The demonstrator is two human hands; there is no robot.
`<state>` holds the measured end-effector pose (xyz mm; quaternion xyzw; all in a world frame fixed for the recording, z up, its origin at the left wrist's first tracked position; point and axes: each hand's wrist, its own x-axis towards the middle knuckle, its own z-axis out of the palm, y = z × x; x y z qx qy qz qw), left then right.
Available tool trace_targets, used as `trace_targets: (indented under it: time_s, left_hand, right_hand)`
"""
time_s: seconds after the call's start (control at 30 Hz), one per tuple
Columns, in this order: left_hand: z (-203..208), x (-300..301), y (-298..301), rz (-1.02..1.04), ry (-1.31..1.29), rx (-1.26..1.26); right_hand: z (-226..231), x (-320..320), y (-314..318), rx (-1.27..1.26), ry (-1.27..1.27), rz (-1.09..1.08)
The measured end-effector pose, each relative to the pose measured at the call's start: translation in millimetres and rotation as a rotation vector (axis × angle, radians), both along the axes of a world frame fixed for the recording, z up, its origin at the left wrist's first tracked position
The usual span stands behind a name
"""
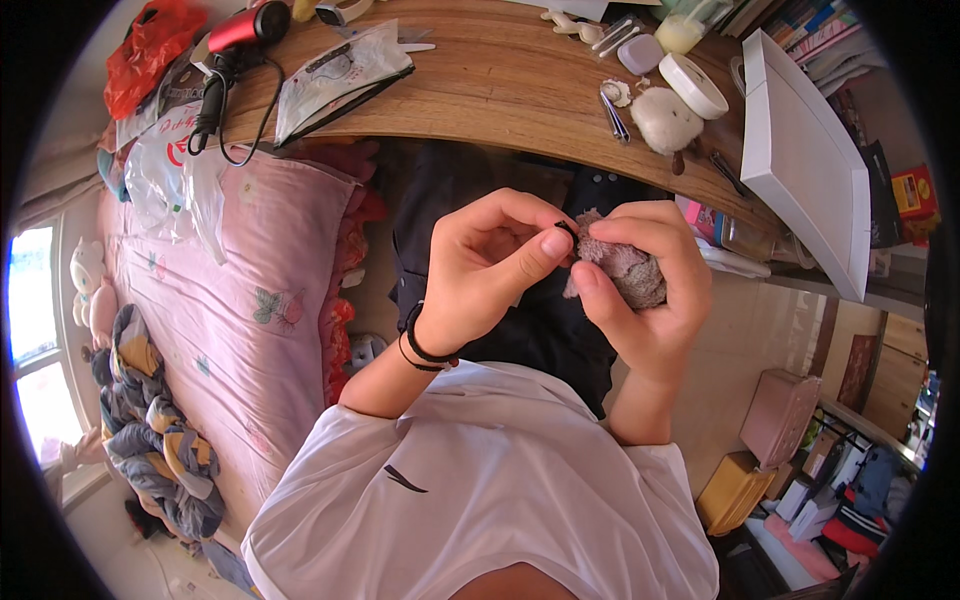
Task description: The person cleans small objects, including a figurine and a triangle ruler, by wiping them with a cloth while sitting at a desk.
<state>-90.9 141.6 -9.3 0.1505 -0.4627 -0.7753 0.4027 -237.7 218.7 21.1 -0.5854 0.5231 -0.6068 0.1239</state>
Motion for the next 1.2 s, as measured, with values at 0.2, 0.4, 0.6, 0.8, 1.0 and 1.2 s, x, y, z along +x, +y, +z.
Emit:
trace_targets:
  time_s: [0.2, 0.4, 0.6, 0.8, 1.0, 1.2]
  left_hand:
    - [4, -1, 2, 0.017, -0.014, -0.009]
    - [-5, -2, -3, -0.012, 0.032, -0.130]
    - [5, -1, 2, 0.056, -0.102, -0.154]
    - [9, 1, 2, 0.145, -0.307, -0.307]
    - [5, -1, 1, 0.105, -0.205, -0.263]
    - [2, -2, 3, 0.123, -0.176, -0.193]
  right_hand:
    - [-2, 2, 0, 0.008, -0.007, -0.035]
    - [-4, -1, 3, -0.014, -0.119, -0.095]
    - [2, 0, 1, 0.031, 0.076, -0.034]
    - [-5, 1, -2, -0.017, 0.168, -0.074]
    - [-4, 1, -1, 0.005, 0.137, -0.072]
    - [-5, -5, -1, 0.016, 0.196, -0.034]
